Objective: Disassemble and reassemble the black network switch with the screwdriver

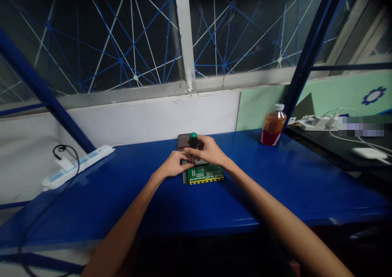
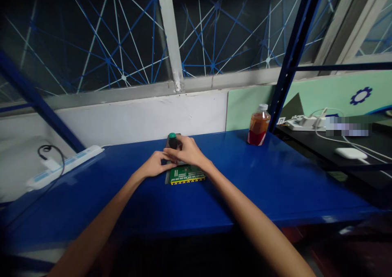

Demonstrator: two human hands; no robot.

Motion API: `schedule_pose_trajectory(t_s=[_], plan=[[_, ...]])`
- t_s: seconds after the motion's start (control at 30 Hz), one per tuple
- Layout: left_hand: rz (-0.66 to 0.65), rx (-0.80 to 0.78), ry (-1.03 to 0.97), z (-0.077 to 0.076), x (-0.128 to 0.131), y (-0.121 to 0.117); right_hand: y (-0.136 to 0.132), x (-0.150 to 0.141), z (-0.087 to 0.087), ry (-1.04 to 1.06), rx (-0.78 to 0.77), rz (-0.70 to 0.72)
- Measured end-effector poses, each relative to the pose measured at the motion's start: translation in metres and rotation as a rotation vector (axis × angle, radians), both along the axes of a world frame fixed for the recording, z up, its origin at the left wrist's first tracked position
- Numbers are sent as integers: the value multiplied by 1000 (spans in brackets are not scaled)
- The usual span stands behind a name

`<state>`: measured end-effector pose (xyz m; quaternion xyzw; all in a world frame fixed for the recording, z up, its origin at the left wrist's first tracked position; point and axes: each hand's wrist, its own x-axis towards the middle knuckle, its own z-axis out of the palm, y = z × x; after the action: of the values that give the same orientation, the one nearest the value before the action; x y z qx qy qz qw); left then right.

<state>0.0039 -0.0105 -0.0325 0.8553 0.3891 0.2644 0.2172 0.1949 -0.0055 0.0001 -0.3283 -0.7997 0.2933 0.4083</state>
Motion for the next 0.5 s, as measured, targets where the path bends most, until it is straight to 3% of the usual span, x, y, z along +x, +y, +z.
schedule_pose_trajectory(t_s=[0.17, 0.33, 0.5], plan=[[48, 2, -23, 1, 1, -1, 1, 0, -1, 3, -4, -18], [-20, -23, 2, 1, 0, 0, -1, 0, 1, 4, -20, 3], [33, -20, -22, 0, 0, 1, 0, 0, 1, 3, -7, -7]])
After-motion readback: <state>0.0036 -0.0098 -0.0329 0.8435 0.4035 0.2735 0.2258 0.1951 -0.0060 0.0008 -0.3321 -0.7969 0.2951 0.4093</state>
